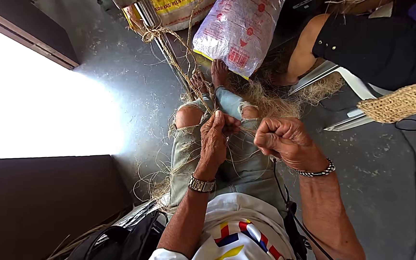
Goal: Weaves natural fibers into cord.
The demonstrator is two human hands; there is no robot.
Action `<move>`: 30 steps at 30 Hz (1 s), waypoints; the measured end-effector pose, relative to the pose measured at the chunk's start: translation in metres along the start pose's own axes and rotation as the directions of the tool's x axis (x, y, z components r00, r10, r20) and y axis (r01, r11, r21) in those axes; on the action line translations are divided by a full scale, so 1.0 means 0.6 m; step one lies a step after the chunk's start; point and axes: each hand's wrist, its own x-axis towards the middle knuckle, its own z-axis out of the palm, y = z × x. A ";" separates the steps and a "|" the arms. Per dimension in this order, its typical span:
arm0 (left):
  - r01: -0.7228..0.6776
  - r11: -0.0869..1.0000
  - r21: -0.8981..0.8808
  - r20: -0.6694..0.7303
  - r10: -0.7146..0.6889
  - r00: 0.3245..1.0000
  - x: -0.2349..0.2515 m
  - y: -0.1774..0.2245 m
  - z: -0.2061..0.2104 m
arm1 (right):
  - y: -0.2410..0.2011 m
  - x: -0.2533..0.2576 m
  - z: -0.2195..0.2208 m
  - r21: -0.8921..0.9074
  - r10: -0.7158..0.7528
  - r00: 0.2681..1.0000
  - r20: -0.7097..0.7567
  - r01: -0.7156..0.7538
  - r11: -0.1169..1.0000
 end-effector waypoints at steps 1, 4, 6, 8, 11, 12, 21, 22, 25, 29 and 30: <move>-0.004 1.000 -0.014 0.009 0.004 1.000 -0.001 0.000 0.001 | 0.001 0.005 0.006 -0.066 0.004 0.998 -0.060 -0.008 0.998; -0.005 0.999 -0.040 0.039 0.007 0.999 -0.005 -0.004 0.007 | 0.020 0.026 0.022 -0.149 -0.005 0.984 -0.176 -0.022 0.989; 0.003 0.998 -0.063 0.054 0.000 0.999 -0.009 -0.010 0.008 | 0.033 0.039 0.032 -0.172 -0.020 0.979 -0.203 -0.016 0.985; 0.022 0.997 -0.080 0.038 -0.019 0.999 -0.013 -0.013 0.012 | 0.044 0.046 0.039 -0.251 -0.069 0.974 -0.214 0.013 0.968; 0.043 0.995 -0.093 0.020 -0.041 0.999 -0.016 -0.014 0.011 | 0.055 0.051 0.040 -0.443 -0.133 0.964 -0.230 0.018 0.896; 0.039 0.995 -0.092 0.024 -0.037 0.999 -0.016 -0.014 0.011 | 0.057 0.051 0.040 -0.479 -0.132 0.962 -0.239 0.001 0.878; 0.061 0.992 -0.109 0.030 -0.058 0.998 -0.017 -0.016 0.011 | 0.054 0.055 0.038 -0.555 -0.059 0.973 -0.225 -0.078 0.828; 0.064 0.991 -0.118 0.020 -0.062 0.998 -0.017 -0.017 0.011 | 0.054 0.056 0.038 -0.580 -0.054 0.972 -0.228 -0.091 0.809; 0.067 0.989 -0.129 -0.034 -0.072 0.997 -0.017 -0.018 0.016 | 0.053 0.058 0.042 -0.644 -0.033 0.970 -0.239 -0.133 0.754; 0.050 0.991 -0.127 -0.151 -0.069 0.986 -0.016 -0.023 0.025 | 0.054 0.059 0.050 -0.730 -0.025 0.970 -0.240 -0.164 0.664; 0.040 0.992 -0.123 -0.176 -0.062 0.982 -0.015 -0.024 0.027 | 0.055 0.059 0.051 -0.747 -0.021 0.971 -0.238 -0.169 0.643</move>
